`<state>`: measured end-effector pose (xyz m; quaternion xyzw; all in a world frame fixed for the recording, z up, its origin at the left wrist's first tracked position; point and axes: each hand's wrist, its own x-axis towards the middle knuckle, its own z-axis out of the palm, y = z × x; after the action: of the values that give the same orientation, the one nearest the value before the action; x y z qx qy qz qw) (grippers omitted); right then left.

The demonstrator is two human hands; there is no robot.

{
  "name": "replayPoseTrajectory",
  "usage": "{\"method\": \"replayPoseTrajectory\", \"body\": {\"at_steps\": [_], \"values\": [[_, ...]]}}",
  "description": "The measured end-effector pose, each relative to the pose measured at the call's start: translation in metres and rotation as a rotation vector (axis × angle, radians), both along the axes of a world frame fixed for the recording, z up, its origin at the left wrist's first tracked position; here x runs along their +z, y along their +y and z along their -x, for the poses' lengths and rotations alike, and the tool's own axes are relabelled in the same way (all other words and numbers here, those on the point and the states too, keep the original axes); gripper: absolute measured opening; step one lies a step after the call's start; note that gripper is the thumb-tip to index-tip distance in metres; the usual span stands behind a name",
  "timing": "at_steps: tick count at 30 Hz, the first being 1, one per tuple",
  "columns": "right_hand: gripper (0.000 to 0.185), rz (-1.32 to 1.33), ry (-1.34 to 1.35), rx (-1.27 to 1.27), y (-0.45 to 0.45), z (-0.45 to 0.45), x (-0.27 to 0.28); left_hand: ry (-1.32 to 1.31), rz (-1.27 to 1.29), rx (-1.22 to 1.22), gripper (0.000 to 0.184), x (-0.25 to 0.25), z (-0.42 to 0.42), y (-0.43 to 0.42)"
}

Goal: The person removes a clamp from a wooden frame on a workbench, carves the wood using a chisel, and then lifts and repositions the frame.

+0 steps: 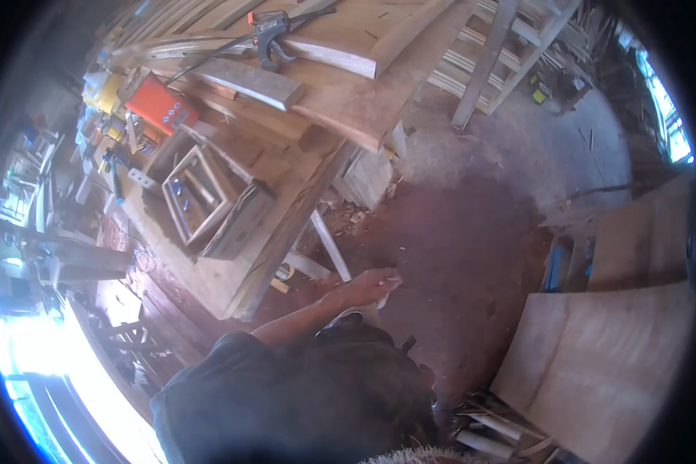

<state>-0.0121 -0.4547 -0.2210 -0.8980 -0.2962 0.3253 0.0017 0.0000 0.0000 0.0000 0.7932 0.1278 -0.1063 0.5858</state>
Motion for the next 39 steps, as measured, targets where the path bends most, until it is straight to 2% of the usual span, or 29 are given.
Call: {"method": "replayPoseTrajectory", "body": {"at_steps": [2, 3, 5, 7, 8, 9, 11, 13, 14, 15, 17, 18, 20, 21, 23, 24, 26, 27, 29, 30, 32, 34, 38, 39], "values": [[0.044, -0.036, -0.017, -0.059, -0.002, -0.035, -0.013, -0.197, 0.193, 0.062, 0.038, 0.066, -0.034, -0.01], [0.042, -0.062, 0.033, -0.156, -0.009, -0.055, 0.002, -0.189, 0.405, 0.124, 0.038, 0.112, -0.071, -0.002], [0.038, -0.3, 0.089, -0.455, -0.005, -0.092, -0.028, -0.263, 0.549, 0.178, 0.038, 0.159, -0.119, 0.022], [0.035, -0.492, 0.179, -0.694, 0.01, -0.129, -0.025, -0.604, 0.56, 0.196, 0.046, 0.183, -0.158, 0.048], [0.037, -0.499, 0.394, -0.931, 0.017, -0.148, -0.013, -0.613, 0.563, 0.204, 0.046, 0.197, -0.171, 0.061], [0.037, -0.499, 0.391, -0.92, 0.027, -0.165, 0.0, -0.672, 0.611, 0.238, 0.049, 0.215, -0.183, 0.077], [0.043, -0.682, 0.573, -1.122, 0.054, -0.2, 0.016, -0.748, 0.638, 0.291, 0.052, 0.246, -0.202, 0.109], [0.042, -0.606, 0.537, -1.034, 0.078, -0.233, 0.028, -0.885, 0.803, 0.418, 0.057, 0.27, -0.218, 0.138], [0.042, -0.526, 0.491, -0.977, 0.087, -0.247, 0.033, -0.9, 0.79, 0.443, 0.057, 0.278, -0.224, 0.154], [0.042, -0.52, 0.495, -0.952, 0.087, -0.264, 0.021, -0.906, 0.851, 0.546, 0.06, 0.285, -0.231, 0.17], [0.04, -0.306, -0.077, -0.016, 0.076, -0.292, -0.014, -0.918, 0.905, 0.668, 0.063, 0.291, -0.239, 0.2], [0.04, -0.305, -0.072, 0.005, 0.088, -0.303, -0.003, -0.925, 0.981, 0.739, 0.066, 0.292, -0.241, 0.214], [0.039, -0.194, 0.14, -0.366, 0.124, -0.32, 0.034, -0.935, 1.051, 0.853, 0.076, 0.294, -0.243, 0.237], [0.039, -0.19, 0.148, -0.342, 0.123, -0.331, 0.024, -0.945, 1.039, 0.877, 0.076, 0.293, -0.244, 0.247], [0.041, -0.165, -0.097, 0.224, 0.114, -0.359, -0.011, -0.973, 1.063, 0.941, 0.081, 0.291, -0.247, 0.266], [0.041, -0.164, -0.094, 0.248, 0.116, -0.368, -0.013, -0.986, 1.055, 0.963, 0.081, 0.29, -0.249, 0.274], [0.043, -0.301, 0.148, -0.185, 0.127, -0.393, -0.018, -0.991, 1.113, 1.005, 0.085, 0.289, -0.252, 0.292], [0.043, -0.303, 0.148, -0.163, 0.127, -0.409, -0.035, -1.008, 1.103, 1.019, 0.085, 0.286, -0.254, 0.301], [0.043, -0.059, 0.065, -0.014, 0.123, -0.445, -0.075, -1.044, 1.083, 1.015, 0.084, 0.278, -0.259, 0.318], [0.043, -0.064, 0.062, 0.003, 0.134, -0.457, -0.062, -1.059, 1.074, 1.023, 0.084, 0.276, -0.258, 0.323], [0.039, -0.258, 0.184, -0.023, 0.165, -0.466, -0.016, -1.045, 1.178, 1.022, 0.083, 0.274, -0.256, 0.334], [0.038, -0.29, 0.18, -0.093, 0.172, -0.482, -0.005, -1.009, 1.174, 1.068, 0.081, 0.265, -0.258, 0.349], [0.036, -0.172, 0.316, -0.33, 0.224, -0.505, 0.082, -1.065, 1.194, 0.971, 0.042, 0.251, -0.256, 0.368], [0.036, -0.151, 0.345, -0.326, 0.232, -0.514, 0.093, -1.055, 1.189, 0.952, 0.042, 0.256, -0.254, 0.365]]}}
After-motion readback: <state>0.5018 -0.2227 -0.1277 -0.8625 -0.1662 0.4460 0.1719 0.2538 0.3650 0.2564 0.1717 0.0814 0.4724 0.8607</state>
